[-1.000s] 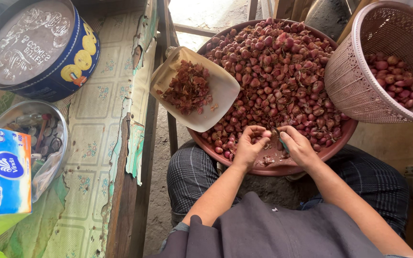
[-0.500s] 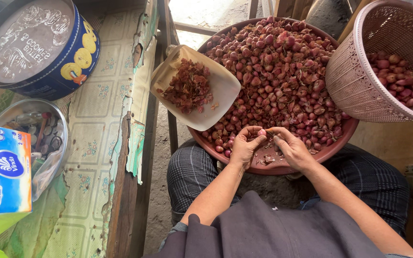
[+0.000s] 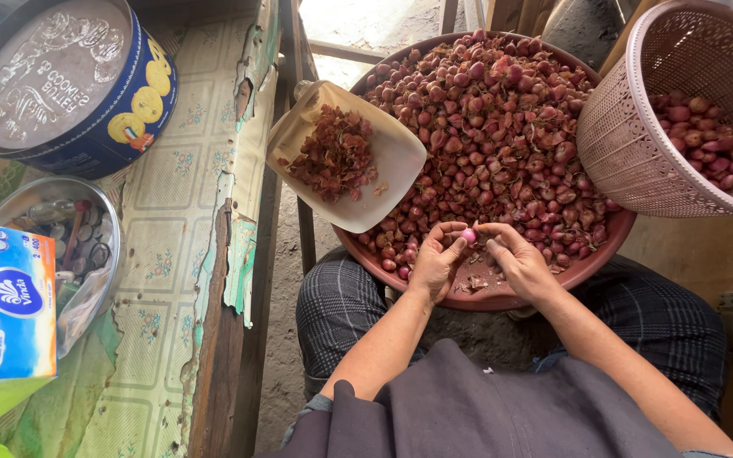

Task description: The person sits with a large basin of unpeeled shallots on their lap and trims the root ends off the shallots one at a time using small scissors. They drop the trimmed shallots into a plastic basket and discard the cut-off roots and peels onto a tray beside them.

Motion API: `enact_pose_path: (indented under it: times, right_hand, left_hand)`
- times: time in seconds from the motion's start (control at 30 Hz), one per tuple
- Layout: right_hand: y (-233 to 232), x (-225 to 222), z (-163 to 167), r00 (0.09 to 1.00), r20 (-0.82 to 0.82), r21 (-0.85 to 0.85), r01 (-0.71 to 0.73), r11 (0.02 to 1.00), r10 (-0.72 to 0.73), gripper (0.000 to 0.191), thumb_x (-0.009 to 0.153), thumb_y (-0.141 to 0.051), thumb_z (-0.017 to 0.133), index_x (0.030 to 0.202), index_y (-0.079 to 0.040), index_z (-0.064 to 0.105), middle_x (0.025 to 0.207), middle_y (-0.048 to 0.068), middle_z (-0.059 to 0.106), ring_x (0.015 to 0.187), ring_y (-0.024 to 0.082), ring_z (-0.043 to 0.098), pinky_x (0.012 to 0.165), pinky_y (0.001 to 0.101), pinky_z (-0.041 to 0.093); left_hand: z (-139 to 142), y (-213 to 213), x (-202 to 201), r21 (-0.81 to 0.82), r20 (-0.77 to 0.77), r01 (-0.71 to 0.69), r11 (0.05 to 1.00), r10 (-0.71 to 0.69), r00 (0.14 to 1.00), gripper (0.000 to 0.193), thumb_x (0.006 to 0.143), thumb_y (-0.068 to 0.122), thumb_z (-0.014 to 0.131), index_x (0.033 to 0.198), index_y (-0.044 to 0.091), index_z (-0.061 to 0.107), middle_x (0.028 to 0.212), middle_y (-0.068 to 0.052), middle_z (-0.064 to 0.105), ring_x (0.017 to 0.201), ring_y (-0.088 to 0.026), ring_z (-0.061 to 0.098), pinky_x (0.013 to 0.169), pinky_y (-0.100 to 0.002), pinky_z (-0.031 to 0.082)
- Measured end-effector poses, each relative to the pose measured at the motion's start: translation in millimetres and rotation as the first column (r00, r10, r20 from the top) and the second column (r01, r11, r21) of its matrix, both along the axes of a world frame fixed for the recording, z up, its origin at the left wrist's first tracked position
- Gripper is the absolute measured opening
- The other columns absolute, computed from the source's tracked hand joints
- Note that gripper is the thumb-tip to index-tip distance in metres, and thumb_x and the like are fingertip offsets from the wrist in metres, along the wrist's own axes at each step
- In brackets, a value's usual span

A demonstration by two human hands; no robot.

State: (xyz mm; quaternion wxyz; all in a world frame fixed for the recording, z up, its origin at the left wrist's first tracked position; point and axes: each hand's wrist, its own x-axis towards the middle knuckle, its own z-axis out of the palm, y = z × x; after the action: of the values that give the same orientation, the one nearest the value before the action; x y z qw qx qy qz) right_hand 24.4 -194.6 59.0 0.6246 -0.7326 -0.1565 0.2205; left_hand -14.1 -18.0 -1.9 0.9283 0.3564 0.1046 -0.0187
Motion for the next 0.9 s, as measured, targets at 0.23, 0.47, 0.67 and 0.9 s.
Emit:
enact_pose_path:
  times: [0.23,0.47,0.67,0.9]
  right_hand:
    - [-3.4,-0.5,-0.6,0.998,-0.008,-0.06,0.065,0.996,-0.065,0.035,0.105,-0.019,0.051,0.138,-0.016,0.063,0.086,-0.004,0.06,0.075,0.005,0.055,0.065,0.0224,0.049]
    - [-5.9,5.5,6.1,0.972,-0.105,-0.147,0.195,0.97,-0.211,0.038,0.106,-0.021,0.051,0.14,-0.011,0.063,0.079,0.002,0.06,0.071,0.009,0.057,0.062,0.0251,0.049]
    - [-0.4,-6.1,1.1,1.0,-0.007,0.011,-0.015,1.0,0.015,0.039,0.104,-0.02,0.051,0.141,-0.008,0.058,0.084,-0.002,0.058,0.077,0.006,0.055,0.067,0.0219,0.047]
    - [-4.8,2.7,5.0,0.998,-0.005,-0.118,0.061,0.991,-0.063,0.039,0.106,-0.021,0.049,0.142,-0.014,0.062,0.081,-0.002,0.058,0.076,0.006,0.054,0.065,0.0221,0.048]
  left_hand:
    - [-3.3,-4.3,3.9,-0.082,0.035,0.001,0.997,0.002,0.999,0.024,0.1,0.006,0.068,0.123,0.005,0.062,0.113,-0.006,0.071,0.106,-0.016,0.069,0.098,-0.032,0.058]
    - [0.7,-3.5,2.1,-0.043,-0.014,-0.03,0.999,0.029,0.999,0.029,0.095,0.0,0.07,0.124,0.006,0.066,0.112,-0.006,0.073,0.105,-0.014,0.069,0.098,-0.03,0.056]
    - [-1.6,-2.8,2.3,-0.056,0.014,-0.057,0.997,0.058,0.998,0.024,0.095,-0.002,0.071,0.117,0.004,0.065,0.109,-0.007,0.073,0.102,-0.017,0.07,0.097,-0.033,0.058]
    - [-4.5,0.1,2.6,-0.105,0.004,0.003,0.994,-0.002,1.0,0.026,0.097,0.0,0.071,0.123,0.002,0.066,0.113,-0.008,0.072,0.104,-0.016,0.069,0.096,-0.031,0.056]
